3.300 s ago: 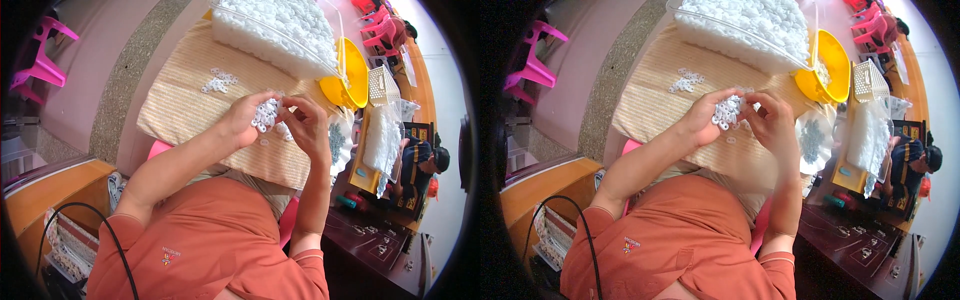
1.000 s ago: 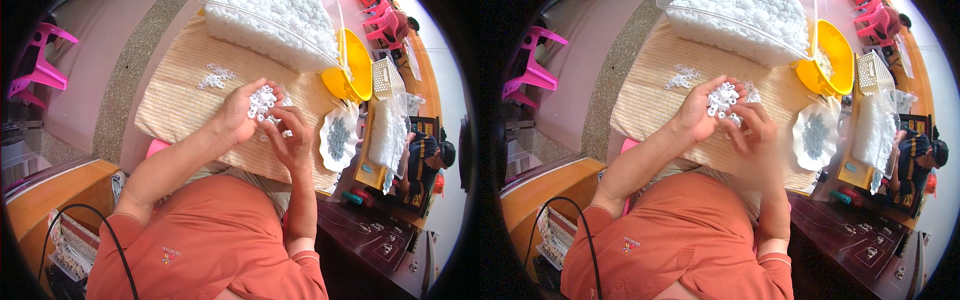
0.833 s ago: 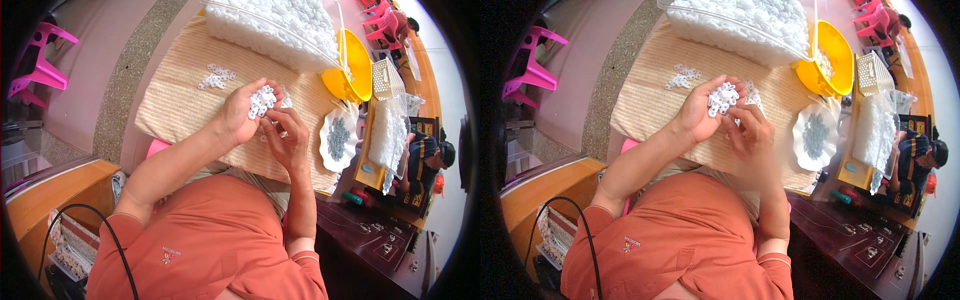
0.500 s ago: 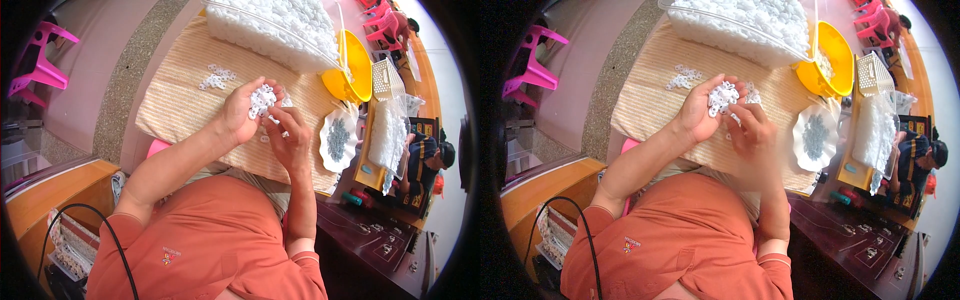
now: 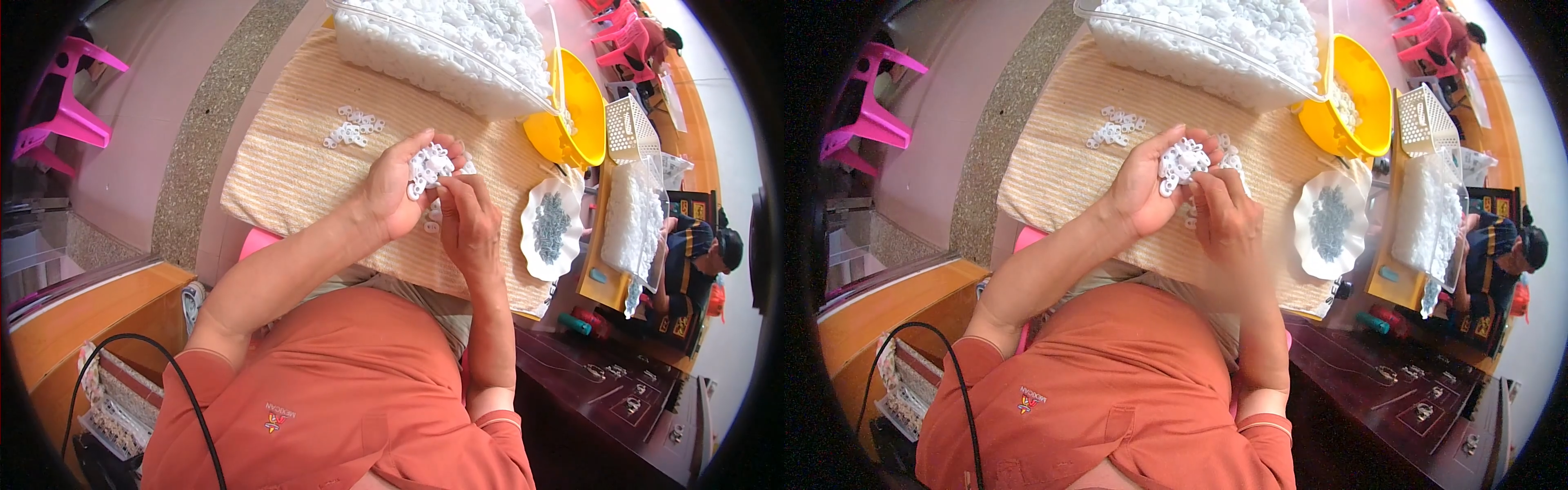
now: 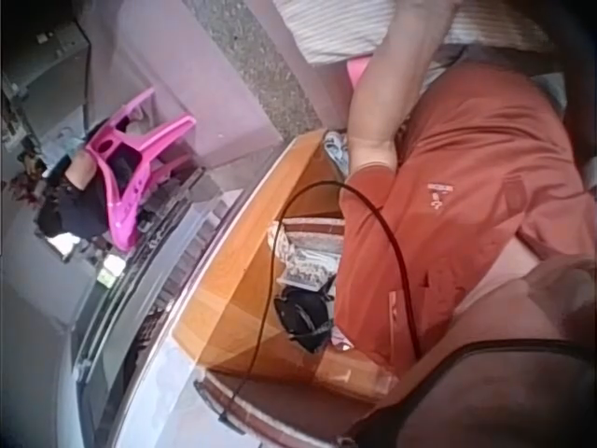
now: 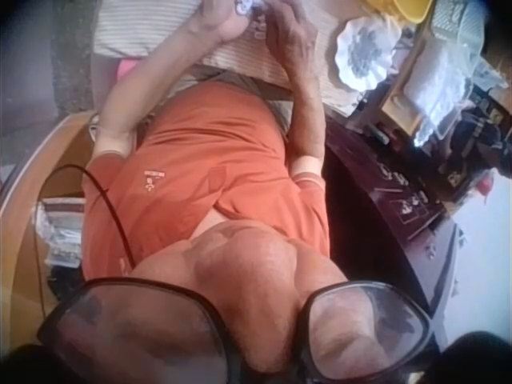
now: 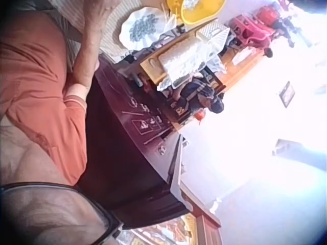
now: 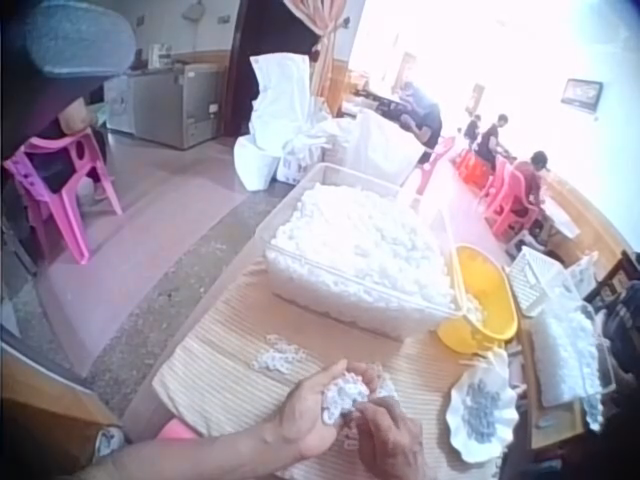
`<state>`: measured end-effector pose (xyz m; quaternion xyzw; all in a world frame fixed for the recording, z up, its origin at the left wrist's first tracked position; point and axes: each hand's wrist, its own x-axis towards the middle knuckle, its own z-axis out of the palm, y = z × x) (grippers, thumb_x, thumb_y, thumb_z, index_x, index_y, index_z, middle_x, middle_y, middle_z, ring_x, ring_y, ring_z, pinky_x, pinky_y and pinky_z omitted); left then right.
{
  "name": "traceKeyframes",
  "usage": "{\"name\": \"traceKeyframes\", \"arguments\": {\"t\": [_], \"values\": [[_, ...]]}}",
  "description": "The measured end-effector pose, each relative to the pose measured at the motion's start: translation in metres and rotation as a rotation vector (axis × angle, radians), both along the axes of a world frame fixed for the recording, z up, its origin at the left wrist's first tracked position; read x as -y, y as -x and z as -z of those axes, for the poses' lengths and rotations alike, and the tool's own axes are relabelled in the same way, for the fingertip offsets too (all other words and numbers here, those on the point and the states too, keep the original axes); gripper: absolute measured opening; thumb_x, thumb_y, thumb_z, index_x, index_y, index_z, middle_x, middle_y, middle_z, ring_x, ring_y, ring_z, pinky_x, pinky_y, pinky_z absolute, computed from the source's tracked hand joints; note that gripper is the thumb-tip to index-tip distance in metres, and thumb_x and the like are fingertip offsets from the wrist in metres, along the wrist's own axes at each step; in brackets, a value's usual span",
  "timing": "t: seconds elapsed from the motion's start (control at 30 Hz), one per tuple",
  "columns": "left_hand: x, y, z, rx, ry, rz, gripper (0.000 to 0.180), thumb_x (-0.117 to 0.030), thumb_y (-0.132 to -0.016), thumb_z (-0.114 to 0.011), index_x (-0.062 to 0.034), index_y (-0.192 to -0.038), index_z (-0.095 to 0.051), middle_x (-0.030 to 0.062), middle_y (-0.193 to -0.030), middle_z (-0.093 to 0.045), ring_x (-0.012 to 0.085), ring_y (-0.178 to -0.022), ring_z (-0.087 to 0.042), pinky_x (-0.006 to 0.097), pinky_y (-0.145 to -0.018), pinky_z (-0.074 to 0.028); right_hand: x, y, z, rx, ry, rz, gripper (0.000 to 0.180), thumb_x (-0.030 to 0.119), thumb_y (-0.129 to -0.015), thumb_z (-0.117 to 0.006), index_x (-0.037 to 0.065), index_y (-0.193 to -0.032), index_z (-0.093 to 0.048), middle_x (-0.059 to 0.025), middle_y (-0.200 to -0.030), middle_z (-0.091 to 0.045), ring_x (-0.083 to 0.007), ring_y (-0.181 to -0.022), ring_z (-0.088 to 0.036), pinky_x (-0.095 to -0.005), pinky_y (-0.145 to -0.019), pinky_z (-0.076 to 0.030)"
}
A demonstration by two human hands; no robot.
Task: Sorting small white plastic toggles and components into groups on a workspace.
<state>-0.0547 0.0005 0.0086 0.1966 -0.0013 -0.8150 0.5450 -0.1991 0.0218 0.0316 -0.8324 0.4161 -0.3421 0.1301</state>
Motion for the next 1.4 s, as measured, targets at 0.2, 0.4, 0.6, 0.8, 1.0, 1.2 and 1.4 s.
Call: {"name": "traceKeyframes", "arguments": {"t": [0.2,0.4,0.6,0.8,1.0,1.2,1.4], "values": [[0.003,-0.002,0.001,-0.051,0.009,-0.013,0.025,-0.025,-0.098,-0.05,-0.0029,-0.105,-0.059,0.0132,-0.103,-0.066,0.0247,-0.095,-0.065,0.037,-0.083,-0.055,-0.008,0.002,-0.004,0.478,-0.483,0.162,0.012,0.008,-0.095,-0.054,-0.001,-0.098,-0.061,-0.0109,-0.088,-0.064,-0.021,-0.072,-0.065,-0.032,-0.063,-0.052],[0.004,-0.004,0.002,-0.043,-0.006,-0.036,0.024,-0.024,-0.097,-0.051,-0.0027,-0.102,-0.059,0.0126,-0.1,-0.066,0.0246,-0.092,-0.065,0.036,-0.084,-0.054,-0.003,0.004,-0.002,1.291,-0.993,0.082,0.022,0.015,-0.095,-0.047,-0.004,-0.093,-0.058,-0.013,-0.086,-0.062,-0.0201,-0.07,-0.062,-0.0362,-0.069,-0.059],[0.0,0.0,-0.011,0.084,0.013,-0.096,0.021,-0.024,-0.097,-0.05,-0.0046,-0.094,-0.059,0.0082,-0.088,-0.063,0.0189,-0.08,-0.062,0.032,-0.075,-0.052,-0.008,-0.005,0.008,1.486,-1.145,0.135,0.025,0.02,-0.095,-0.049,-0.003,-0.094,-0.057,-0.0122,-0.082,-0.06,-0.019,-0.068,-0.061,-0.0347,-0.062,-0.061],[-0.005,0.0,-0.007,0.064,0.065,-0.063,0.026,-0.028,-0.095,-0.054,-0.0028,-0.098,-0.059,0.0098,-0.095,-0.064,0.0208,-0.09,-0.063,0.033,-0.081,-0.053,-0.013,-0.019,0.006,1.135,-1.04,0.222,0.022,0.02,-0.09,-0.069,0.0,-0.089,-0.06,-0.0051,-0.075,-0.062,-0.0093,-0.059,-0.059,-0.0238,-0.054,-0.055],[-0.008,0.009,-0.001,0.108,0.097,-0.142,0.026,-0.027,-0.095,-0.054,-0.0023,-0.098,-0.058,0.0099,-0.093,-0.062,0.0199,-0.089,-0.06,0.034,-0.08,-0.051,-0.016,-0.03,-0.001,0.916,-0.876,0.31,0.013,0.009,-0.086,-0.071,0.0,-0.087,-0.063,-0.0024,-0.073,-0.064,-0.0051,-0.056,-0.055,-0.0181,-0.052,-0.045],[-0.009,0.014,-0.009,0.12,0.023,-0.211,0.024,-0.022,-0.096,-0.05,-0.0011,-0.09,-0.059,0.0102,-0.085,-0.06,0.018,-0.077,-0.057,0.031,-0.072,-0.048,-0.017,-0.023,0.017,0.767,-0.697,0.268,0.01,0.005,-0.086,-0.07,-0.003,-0.09,-0.065,-0.0014,-0.076,-0.065,-0.0046,-0.062,-0.058,-0.0179,-0.055,-0.046],[-0.009,0.009,0.002,0.068,0.081,-0.161,0.023,-0.025,-0.096,-0.054,-0.0025,-0.097,-0.057,0.0103,-0.095,-0.062,0.0217,-0.09,-0.059,0.035,-0.083,-0.05,-0.017,-0.022,0.017,0.706,-0.67,0.256,0.01,0.002,-0.086,-0.07,-0.003,-0.093,-0.066,-0.0009,-0.077,-0.064,-0.0045,-0.063,-0.057,-0.0177,-0.057,-0.047]]}}
